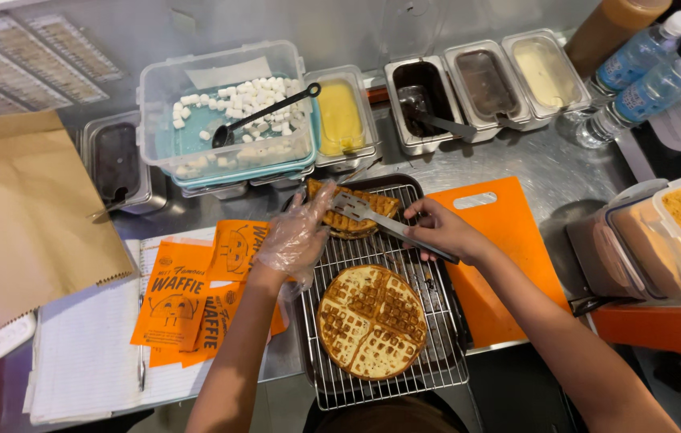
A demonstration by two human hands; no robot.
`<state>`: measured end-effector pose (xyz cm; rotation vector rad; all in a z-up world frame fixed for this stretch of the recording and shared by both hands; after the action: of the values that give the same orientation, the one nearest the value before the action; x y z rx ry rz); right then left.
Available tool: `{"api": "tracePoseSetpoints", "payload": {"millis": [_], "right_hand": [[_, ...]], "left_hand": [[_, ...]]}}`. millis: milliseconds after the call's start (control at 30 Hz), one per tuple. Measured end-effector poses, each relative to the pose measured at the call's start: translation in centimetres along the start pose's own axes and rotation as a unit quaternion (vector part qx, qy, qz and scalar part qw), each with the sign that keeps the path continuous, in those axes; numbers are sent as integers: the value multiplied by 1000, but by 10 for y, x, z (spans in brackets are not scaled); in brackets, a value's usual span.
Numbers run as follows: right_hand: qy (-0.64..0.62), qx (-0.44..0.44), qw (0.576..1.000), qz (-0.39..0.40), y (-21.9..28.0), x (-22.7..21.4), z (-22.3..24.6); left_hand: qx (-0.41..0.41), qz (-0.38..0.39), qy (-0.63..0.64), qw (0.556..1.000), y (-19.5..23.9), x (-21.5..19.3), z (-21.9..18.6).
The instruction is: The person assembles waffles by spreading chocolate sauce and adding marshmallows and crumbs. They use a spatula to handle the waffles and a spoon to scoop toppings from containers. The finished waffles are folded and placed into orange paper wrappers.
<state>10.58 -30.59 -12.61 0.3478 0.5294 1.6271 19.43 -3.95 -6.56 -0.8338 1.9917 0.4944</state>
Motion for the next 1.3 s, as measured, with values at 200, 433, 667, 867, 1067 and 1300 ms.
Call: {"api": "tracePoseSetpoints", "payload": {"millis": [200, 433, 667, 867, 1067, 1300], "right_hand": [[20, 11, 999, 26, -10, -6, -17], [11, 8, 998, 56, -26, 0, -17], [-38, 17, 997, 70, -30, 1, -18], [-30, 15, 998, 58, -36, 5, -16], [19, -13, 1000, 10, -17, 9, -15], [-21, -44, 999, -10, 13, -11, -34]], "left_hand": [[-105, -97, 3, 990, 30, -25, -5], [-85, -117, -123, 982, -17, 12, 27], [-92, -95, -95, 987, -27, 29, 49], [-20, -147, -58, 987, -20, 15, 35], [-99, -115, -70, 986, 18, -25, 3], [-217, -8, -333, 918, 160, -58, -8]]}}
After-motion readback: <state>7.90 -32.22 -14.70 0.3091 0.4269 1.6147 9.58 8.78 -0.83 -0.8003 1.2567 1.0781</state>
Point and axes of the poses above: each hand's wrist, its own y-axis away from the middle knuckle, its own x-axis out of the palm, z = x × y, the point moved 5 cm from there along -y, towards the middle knuckle
